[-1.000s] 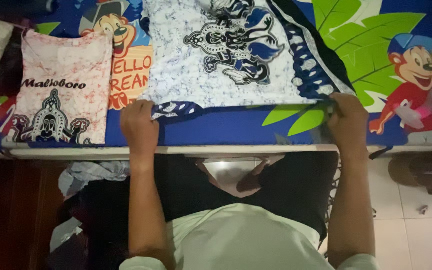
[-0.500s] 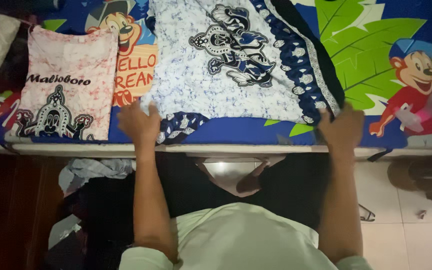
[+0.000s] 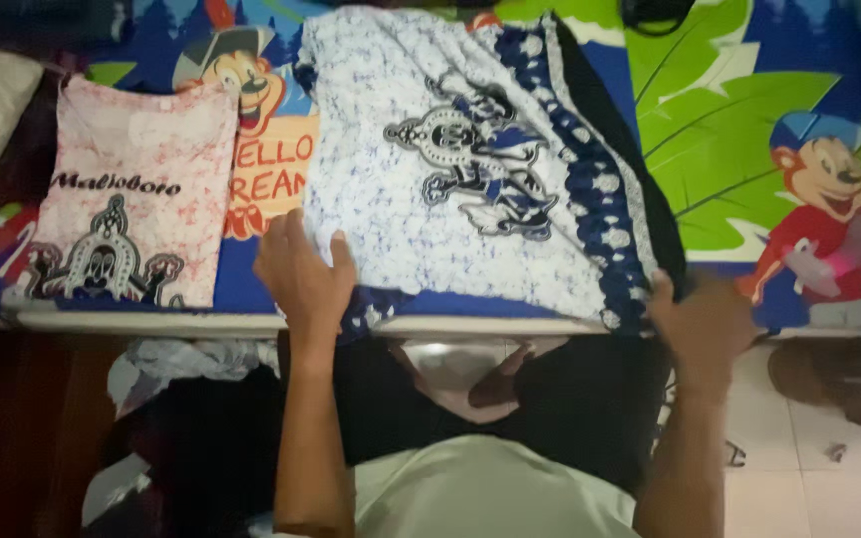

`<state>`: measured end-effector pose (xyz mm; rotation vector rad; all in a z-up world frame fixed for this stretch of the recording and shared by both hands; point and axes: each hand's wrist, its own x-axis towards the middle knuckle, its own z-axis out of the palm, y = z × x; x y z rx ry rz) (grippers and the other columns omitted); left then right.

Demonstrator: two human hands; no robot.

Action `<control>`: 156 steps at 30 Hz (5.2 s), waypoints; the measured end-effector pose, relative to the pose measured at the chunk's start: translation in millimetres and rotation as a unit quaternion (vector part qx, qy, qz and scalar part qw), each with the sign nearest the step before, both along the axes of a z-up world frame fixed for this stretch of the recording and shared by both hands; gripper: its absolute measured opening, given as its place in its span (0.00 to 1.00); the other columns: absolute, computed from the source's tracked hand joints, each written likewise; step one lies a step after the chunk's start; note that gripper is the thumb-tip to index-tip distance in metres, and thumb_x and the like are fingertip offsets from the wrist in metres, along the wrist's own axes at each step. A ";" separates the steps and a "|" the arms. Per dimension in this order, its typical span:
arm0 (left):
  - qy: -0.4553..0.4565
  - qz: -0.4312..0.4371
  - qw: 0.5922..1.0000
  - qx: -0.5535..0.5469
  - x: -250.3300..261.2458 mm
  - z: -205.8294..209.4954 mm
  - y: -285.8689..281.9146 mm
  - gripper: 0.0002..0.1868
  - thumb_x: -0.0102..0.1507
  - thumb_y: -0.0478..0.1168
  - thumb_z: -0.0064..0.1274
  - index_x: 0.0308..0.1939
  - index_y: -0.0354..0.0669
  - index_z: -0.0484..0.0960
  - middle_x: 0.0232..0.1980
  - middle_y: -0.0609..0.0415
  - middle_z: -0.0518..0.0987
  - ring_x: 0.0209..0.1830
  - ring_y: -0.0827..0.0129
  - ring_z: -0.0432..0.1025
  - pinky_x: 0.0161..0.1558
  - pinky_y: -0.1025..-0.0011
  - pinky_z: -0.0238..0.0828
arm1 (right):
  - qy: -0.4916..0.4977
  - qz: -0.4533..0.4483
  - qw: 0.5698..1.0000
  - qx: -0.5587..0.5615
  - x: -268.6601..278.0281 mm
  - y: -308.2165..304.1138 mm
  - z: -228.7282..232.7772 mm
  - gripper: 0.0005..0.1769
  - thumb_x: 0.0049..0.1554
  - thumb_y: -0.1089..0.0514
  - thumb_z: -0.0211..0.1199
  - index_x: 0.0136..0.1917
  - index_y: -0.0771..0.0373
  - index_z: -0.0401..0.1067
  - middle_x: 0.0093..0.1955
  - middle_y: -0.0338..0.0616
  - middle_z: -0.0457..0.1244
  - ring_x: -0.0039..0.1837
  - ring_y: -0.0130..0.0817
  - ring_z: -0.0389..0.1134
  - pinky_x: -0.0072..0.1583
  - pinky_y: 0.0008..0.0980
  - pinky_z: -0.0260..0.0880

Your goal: The person folds a white patterned shirt on a bed, smoothing and aligning the edges before folding it into a compact rectangle. They then pick up a black shirt and begin folding it in the same manner.

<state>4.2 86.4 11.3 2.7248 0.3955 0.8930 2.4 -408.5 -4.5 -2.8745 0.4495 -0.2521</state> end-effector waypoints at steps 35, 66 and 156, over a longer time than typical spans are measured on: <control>0.003 -0.366 0.924 -0.108 200.2 -17.0 -152.0 0.29 0.69 0.50 0.56 0.63 0.27 0.80 0.73 0.30 0.70 0.78 0.37 0.62 0.78 0.43 0.53 | -0.309 0.124 0.942 -0.047 387.9 -25.6 -33.5 0.21 0.52 0.59 0.71 0.58 0.65 0.76 0.59 0.58 0.67 0.61 0.57 0.68 0.59 0.53 0.67; 0.085 0.000 0.972 -0.218 134.2 -15.3 11.2 0.10 0.60 0.33 0.56 0.45 0.43 0.83 0.48 0.45 0.81 0.55 0.48 0.74 0.58 0.54 0.70 | -0.045 0.544 0.797 0.260 361.3 415.8 25.2 0.13 0.59 0.61 0.65 0.58 0.62 0.75 0.52 0.54 0.73 0.50 0.43 0.79 0.53 0.44 0.79; -0.026 0.065 0.982 -0.178 -77.6 -37.3 36.2 0.12 0.67 0.32 0.49 0.51 0.29 0.84 0.48 0.32 0.83 0.49 0.38 0.77 0.53 0.50 0.73 | -0.195 0.049 0.978 0.053 63.9 -95.0 -102.6 0.19 0.60 0.51 0.73 0.52 0.72 0.78 0.49 0.64 0.71 0.54 0.58 0.74 0.57 0.48 0.73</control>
